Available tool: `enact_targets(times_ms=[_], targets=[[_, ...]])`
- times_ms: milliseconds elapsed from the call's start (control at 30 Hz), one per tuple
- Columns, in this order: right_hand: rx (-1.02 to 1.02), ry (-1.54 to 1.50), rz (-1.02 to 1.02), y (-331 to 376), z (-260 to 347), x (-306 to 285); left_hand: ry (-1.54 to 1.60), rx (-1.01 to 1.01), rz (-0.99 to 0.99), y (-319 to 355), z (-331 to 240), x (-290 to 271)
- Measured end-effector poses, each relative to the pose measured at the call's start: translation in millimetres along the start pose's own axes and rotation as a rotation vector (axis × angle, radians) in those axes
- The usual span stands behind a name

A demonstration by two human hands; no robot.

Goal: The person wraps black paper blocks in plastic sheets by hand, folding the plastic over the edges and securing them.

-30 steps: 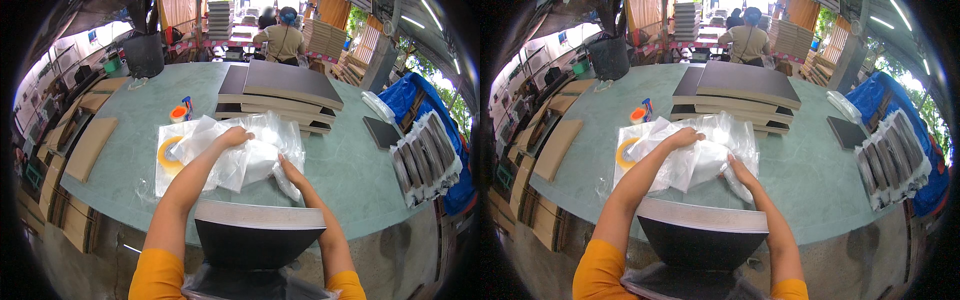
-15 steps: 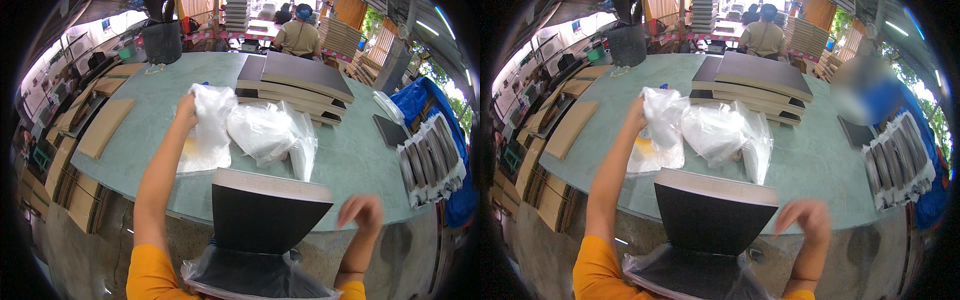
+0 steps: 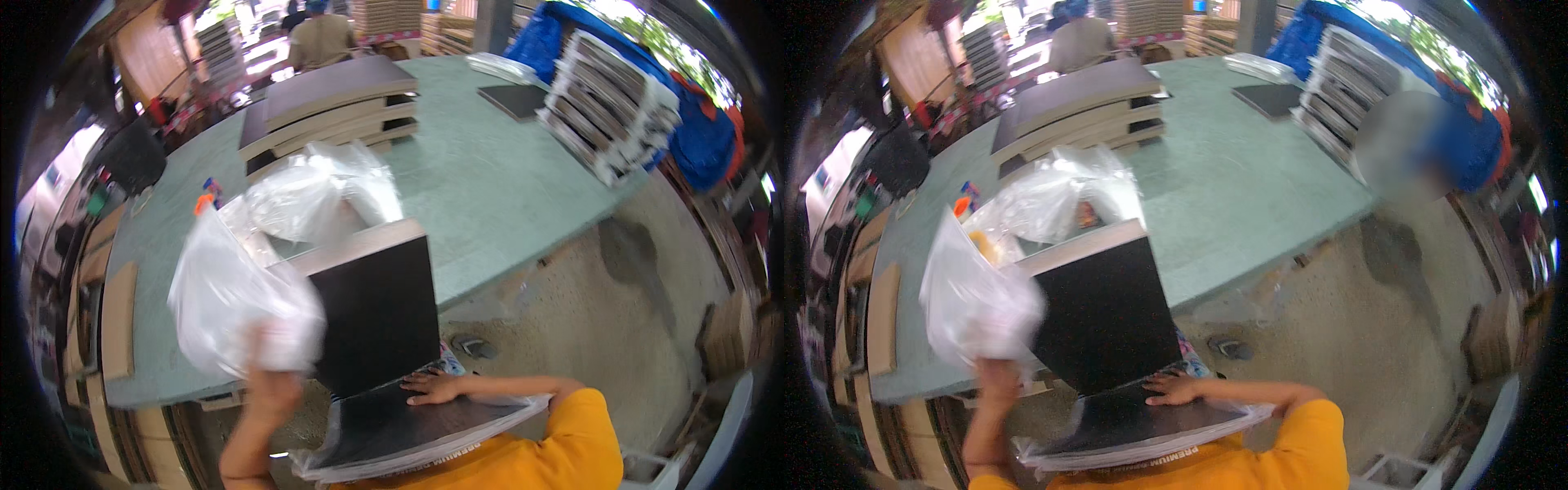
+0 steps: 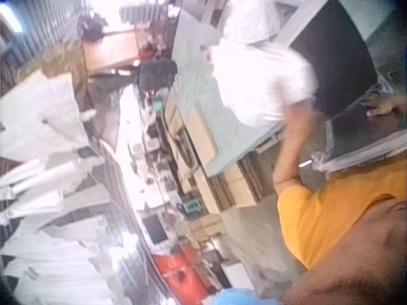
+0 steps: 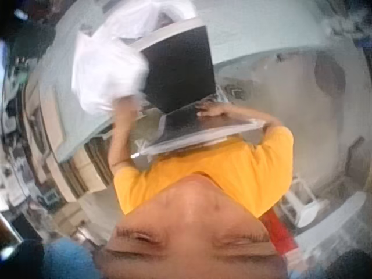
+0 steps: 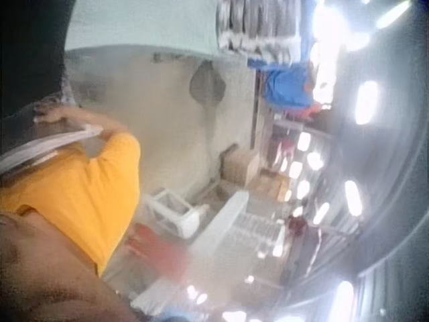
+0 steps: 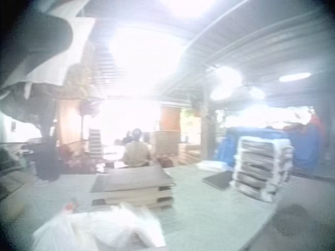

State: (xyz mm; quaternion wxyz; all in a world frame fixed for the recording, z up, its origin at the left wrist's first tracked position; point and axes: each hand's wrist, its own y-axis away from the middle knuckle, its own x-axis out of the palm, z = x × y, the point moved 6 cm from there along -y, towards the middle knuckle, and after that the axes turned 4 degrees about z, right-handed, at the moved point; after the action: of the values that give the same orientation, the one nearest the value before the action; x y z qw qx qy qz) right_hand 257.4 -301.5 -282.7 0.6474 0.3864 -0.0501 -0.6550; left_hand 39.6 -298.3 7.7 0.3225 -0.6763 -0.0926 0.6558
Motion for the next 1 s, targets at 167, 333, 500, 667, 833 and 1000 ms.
enact_targets(times_ms=[167,333,500,667,833,1000], targets=[[-0.232,-0.187,-0.209,51,77,-130,0.687,0.149,1.106,107,-87,166],[-0.229,-0.087,-0.434,100,147,-181,1.047,-0.268,0.609,-36,-68,73],[-0.360,-0.836,-0.737,145,113,-230,1.086,-0.266,0.498,-45,-11,35],[-0.673,-1.580,-0.520,132,111,-224,1.719,-0.828,0.200,-34,10,42],[-0.699,-1.418,-0.288,121,105,-213,1.178,-0.641,0.315,-31,7,30],[-0.436,-0.659,-0.456,119,125,-230,1.318,-0.744,0.005,-25,63,11]])
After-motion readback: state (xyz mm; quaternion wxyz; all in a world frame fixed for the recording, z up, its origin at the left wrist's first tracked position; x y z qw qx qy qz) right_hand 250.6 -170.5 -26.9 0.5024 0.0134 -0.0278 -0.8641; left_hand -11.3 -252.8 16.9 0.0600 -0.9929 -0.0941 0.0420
